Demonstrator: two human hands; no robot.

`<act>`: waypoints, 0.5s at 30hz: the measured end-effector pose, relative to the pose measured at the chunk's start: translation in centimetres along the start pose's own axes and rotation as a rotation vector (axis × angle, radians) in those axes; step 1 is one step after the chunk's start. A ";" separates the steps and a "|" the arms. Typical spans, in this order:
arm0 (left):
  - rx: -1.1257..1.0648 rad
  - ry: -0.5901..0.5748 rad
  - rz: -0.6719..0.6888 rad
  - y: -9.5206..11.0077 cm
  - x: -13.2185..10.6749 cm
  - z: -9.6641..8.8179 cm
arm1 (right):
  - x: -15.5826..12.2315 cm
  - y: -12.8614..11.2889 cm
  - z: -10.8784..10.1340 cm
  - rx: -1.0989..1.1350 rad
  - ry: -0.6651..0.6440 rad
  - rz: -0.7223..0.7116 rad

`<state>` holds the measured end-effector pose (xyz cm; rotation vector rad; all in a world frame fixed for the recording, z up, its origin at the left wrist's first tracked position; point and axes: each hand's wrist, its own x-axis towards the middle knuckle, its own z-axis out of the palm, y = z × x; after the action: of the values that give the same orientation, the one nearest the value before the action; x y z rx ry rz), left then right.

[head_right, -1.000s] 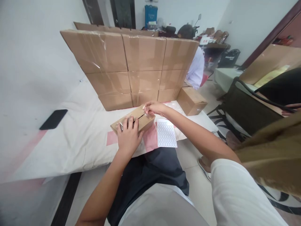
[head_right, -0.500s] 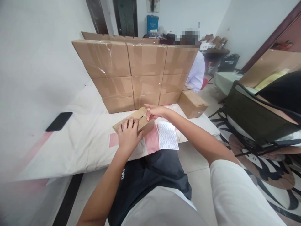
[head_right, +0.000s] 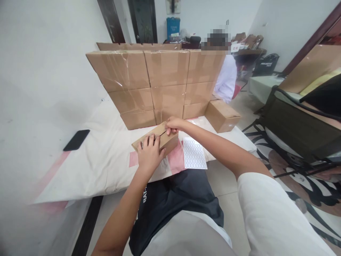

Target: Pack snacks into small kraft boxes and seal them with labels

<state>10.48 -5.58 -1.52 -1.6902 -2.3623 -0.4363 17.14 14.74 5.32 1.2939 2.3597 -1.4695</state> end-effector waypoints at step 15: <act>0.003 0.008 0.017 -0.2 -0.1 0.3 | 0.1 -0.6 -0.3 -0.212 -0.083 0.048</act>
<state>10.30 -5.58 -1.85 -1.7023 -2.3401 -0.4365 16.76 14.90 5.81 1.2041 2.3384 -1.1973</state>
